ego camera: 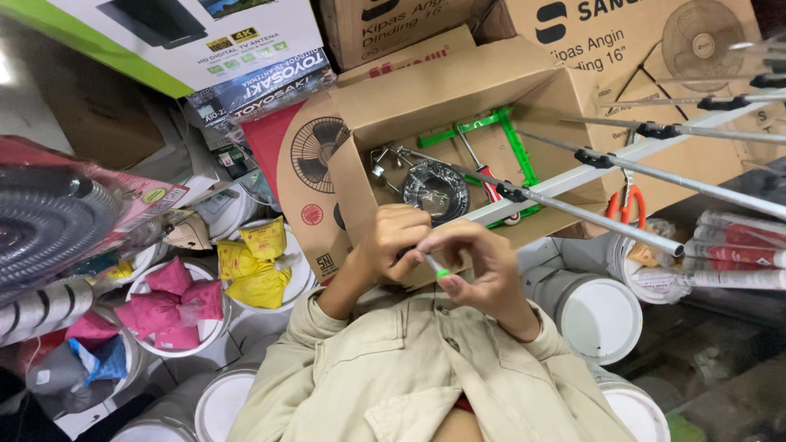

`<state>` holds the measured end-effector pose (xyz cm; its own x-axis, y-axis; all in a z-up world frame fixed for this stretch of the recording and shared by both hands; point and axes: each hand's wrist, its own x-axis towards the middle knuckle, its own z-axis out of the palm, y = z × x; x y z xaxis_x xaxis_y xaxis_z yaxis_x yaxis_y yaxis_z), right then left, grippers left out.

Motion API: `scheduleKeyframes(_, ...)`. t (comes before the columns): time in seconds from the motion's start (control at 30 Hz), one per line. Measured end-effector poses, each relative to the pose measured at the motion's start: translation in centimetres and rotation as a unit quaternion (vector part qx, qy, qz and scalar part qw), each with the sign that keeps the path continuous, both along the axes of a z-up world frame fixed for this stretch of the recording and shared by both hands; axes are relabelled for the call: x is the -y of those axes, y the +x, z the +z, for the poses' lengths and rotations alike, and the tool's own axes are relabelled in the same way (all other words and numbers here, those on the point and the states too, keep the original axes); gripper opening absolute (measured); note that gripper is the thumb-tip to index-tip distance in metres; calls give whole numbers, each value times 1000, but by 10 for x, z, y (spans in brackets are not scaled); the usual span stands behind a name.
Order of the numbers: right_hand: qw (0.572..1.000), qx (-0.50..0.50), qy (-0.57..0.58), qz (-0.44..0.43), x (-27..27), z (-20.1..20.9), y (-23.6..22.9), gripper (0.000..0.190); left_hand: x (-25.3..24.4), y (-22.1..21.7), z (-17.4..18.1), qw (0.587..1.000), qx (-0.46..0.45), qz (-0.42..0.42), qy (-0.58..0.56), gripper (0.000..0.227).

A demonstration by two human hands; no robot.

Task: The person assembles a TV antenna by fitting metal rods into the central frame over a cardboard box.

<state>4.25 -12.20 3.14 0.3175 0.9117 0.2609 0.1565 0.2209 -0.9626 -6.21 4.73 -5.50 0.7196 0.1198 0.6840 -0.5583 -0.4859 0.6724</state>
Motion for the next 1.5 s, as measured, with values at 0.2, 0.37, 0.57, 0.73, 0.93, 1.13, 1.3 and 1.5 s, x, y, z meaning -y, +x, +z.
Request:
scheduleKeyframes(0.2, 991, -40, -12, 128, -9, -11, 2, 50, 0, 3, -1, 1000, 15, -4, -5, 27)
scheduleKeyframes(0.37, 990, -41, 30, 131, -8, -21, -6, 48, -1, 1, 2, 1000, 15, -7, 10, 29)
scheduleKeyframes(0.57, 989, -46, 24, 136, -8, -20, -6, 41, 2, 5, -7, 999, 29, 8, 20, 29)
scheduleKeyframes(0.73, 982, -83, 33, 167, -8, -14, -3, 41, 2, 4, -9, 999, 27, 6, 16, 35)
scheduleKeyframes(0.93, 968, -181, -1, 175, 4, -14, 13, 61, -3, -1, -5, 1000, 1, -9, -5, 49)
scheduleKeyframes(1.13, 969, 203, -136, 44, 76, -35, 98, 24, -11, -10, -4, 1000, -22, -17, 0, 60)
scheduleKeyframes(1.3, 852, 322, -403, -84, 94, -94, 152, 33, -9, -13, -9, 1000, -18, -1, -14, 60)
scheduleKeyframes(1.5, 829, 399, -384, -80, 71, -150, 191, 19, -11, -14, -10, 1000, -8, 3, -23, 60)
